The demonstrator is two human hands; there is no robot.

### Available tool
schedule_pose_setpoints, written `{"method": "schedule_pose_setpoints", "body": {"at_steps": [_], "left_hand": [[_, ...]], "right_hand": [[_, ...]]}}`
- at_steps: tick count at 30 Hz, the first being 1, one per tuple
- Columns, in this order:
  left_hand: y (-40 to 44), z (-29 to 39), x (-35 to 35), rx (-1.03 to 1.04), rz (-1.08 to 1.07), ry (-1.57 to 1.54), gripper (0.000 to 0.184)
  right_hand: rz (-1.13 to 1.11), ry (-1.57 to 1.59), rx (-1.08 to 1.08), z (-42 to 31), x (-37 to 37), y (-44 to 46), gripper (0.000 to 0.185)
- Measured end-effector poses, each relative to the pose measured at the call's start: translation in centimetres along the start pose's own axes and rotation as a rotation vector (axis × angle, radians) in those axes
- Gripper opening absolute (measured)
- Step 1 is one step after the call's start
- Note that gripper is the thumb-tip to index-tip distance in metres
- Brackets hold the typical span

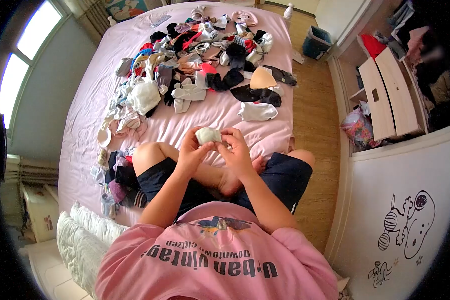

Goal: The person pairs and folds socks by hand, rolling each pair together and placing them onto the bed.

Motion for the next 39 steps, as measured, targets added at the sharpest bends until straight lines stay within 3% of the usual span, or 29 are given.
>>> {"method": "schedule_pose_setpoints", "body": {"at_steps": [1,3,5,6,9,12,18,19,22,26,32,36,39], "left_hand": [[-0.2,0.3,-0.3,-0.053,0.085,-0.086,0.039],[-0.2,1.0,-0.6,0.139,0.156,-0.132,0.036],[-0.4,1.2,-0.8,0.235,0.203,-0.216,0.034],[-0.5,1.2,-0.9,0.216,0.208,-0.229,0.033],[-0.4,1.2,-0.5,0.087,0.161,-0.33,0.026],[-0.4,1.9,1.0,-0.147,0.014,-0.482,0.022],[-0.6,1.3,1.3,-0.233,-0.043,-0.525,0.028],[-0.5,1.2,1.0,-0.223,0.009,-0.542,0.028],[-0.2,1.7,0.5,-0.079,0.142,-0.566,0.029],[-0.6,1.3,0.3,-0.009,0.209,-0.582,0.03],[-1.2,0.8,0.6,-0.132,0.155,-0.585,0.034],[-1.6,-1.1,0.2,-0.179,0.106,-0.588,0.041],[-2.0,0.1,-0.9,-0.189,0.092,-0.595,0.038]], "right_hand": [[0.026,-0.089,-0.023,-0.4,-0.1,0.0,0.014],[0.08,-0.271,-0.068,-1.4,-0.5,0.0,0.013],[0.084,0.044,0.134,1.1,0.1,-0.3,0.012],[0.086,0.204,0.235,1.6,0.5,-0.3,0.012],[0.097,0.201,0.246,0.1,-0.2,-0.2,0.013],[0.084,0.636,0.314,0.3,0.4,0.0,0.012],[-0.201,0.548,0.237,-0.8,1.2,0.3,0.027],[-0.173,0.419,0.156,-1.4,1.2,0.4,0.036],[0.107,0.05,0.049,-2.7,0.4,-0.2,0.039],[0.075,0.118,0.158,0.4,1.1,-1.2,0.034],[0.205,-0.026,-0.038,-4.1,-0.8,0.4,0.027],[0.042,-0.139,-0.204,-4.3,-0.2,0.3,0.017],[-0.141,0.083,-0.005,-3.6,0.9,0.1,0.016]]}}
Point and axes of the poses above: each hand's wrist, its own y-axis towards the middle knuckle, its own x-axis out of the palm, z = x × y, the point moved 7 cm from there along y, towards the middle knuckle, and after that the axes turned 1 degree about -y, right-handed, at the moved point
